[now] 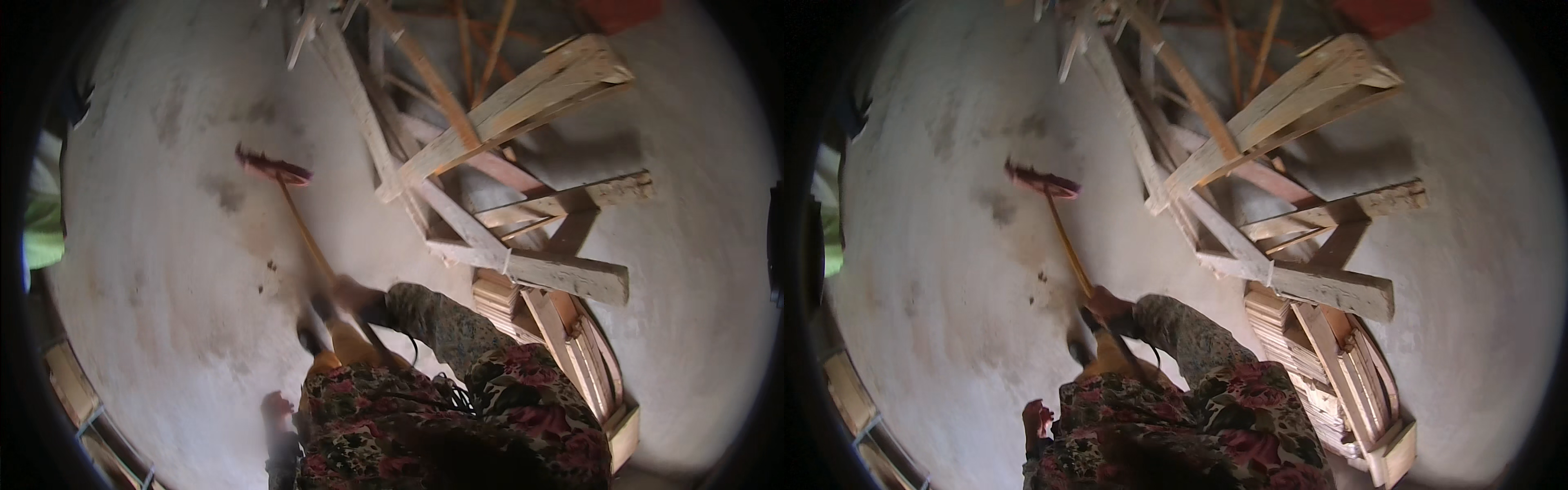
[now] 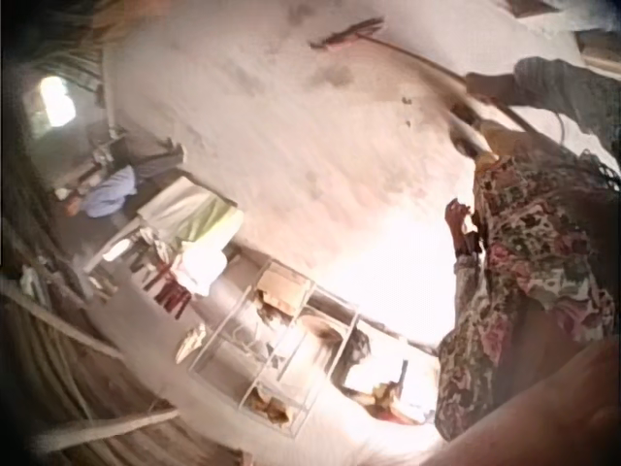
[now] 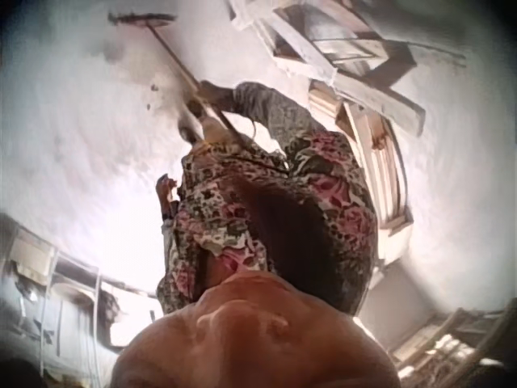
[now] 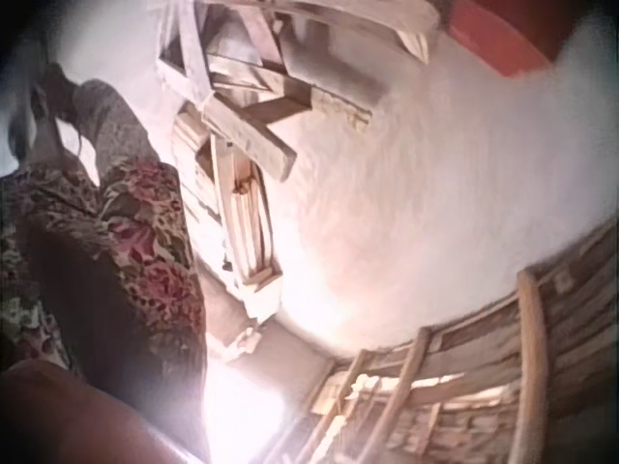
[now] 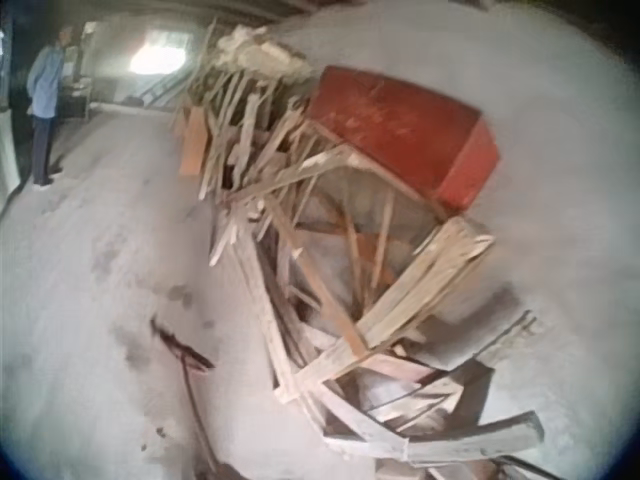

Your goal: The person sweeps the floor using a broom, pushing debris across the concrete surface and around furniture and storage racks.

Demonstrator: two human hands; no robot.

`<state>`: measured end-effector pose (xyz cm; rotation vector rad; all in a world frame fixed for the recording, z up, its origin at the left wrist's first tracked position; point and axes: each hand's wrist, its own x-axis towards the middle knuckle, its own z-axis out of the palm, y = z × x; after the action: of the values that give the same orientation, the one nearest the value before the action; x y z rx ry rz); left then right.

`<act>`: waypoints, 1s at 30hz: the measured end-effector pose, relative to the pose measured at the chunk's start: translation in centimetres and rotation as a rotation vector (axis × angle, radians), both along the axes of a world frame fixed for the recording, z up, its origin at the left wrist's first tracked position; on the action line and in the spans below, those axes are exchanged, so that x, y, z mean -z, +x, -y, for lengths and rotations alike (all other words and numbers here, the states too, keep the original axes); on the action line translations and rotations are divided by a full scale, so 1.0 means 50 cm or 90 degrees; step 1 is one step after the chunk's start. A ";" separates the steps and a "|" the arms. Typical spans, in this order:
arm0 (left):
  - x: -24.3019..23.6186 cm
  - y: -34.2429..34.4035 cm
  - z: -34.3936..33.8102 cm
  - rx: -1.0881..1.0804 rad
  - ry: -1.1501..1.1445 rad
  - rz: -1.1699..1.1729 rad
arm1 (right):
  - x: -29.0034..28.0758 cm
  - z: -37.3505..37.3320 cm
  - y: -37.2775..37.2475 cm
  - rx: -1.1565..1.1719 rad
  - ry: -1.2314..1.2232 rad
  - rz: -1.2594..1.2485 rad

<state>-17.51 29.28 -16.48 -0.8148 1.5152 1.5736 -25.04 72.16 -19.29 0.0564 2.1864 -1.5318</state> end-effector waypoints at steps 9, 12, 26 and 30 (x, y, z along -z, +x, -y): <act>0.133 -0.031 0.030 0.105 0.043 -0.220 | -0.406 -0.123 0.287 0.275 0.359 0.075; 0.136 -0.052 0.003 0.197 0.052 -0.326 | -0.503 -0.134 0.250 0.365 0.421 0.043; 0.095 -0.115 0.000 0.189 0.064 -0.061 | -0.624 -0.107 0.348 0.673 0.116 0.018; 0.154 -0.088 0.046 0.291 0.029 -0.193 | -0.590 -0.003 0.461 0.581 0.100 0.069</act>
<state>-21.92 26.97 -24.16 -0.1807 1.7226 1.4159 -2.01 72.32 10.21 1.3029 2.2955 -1.6933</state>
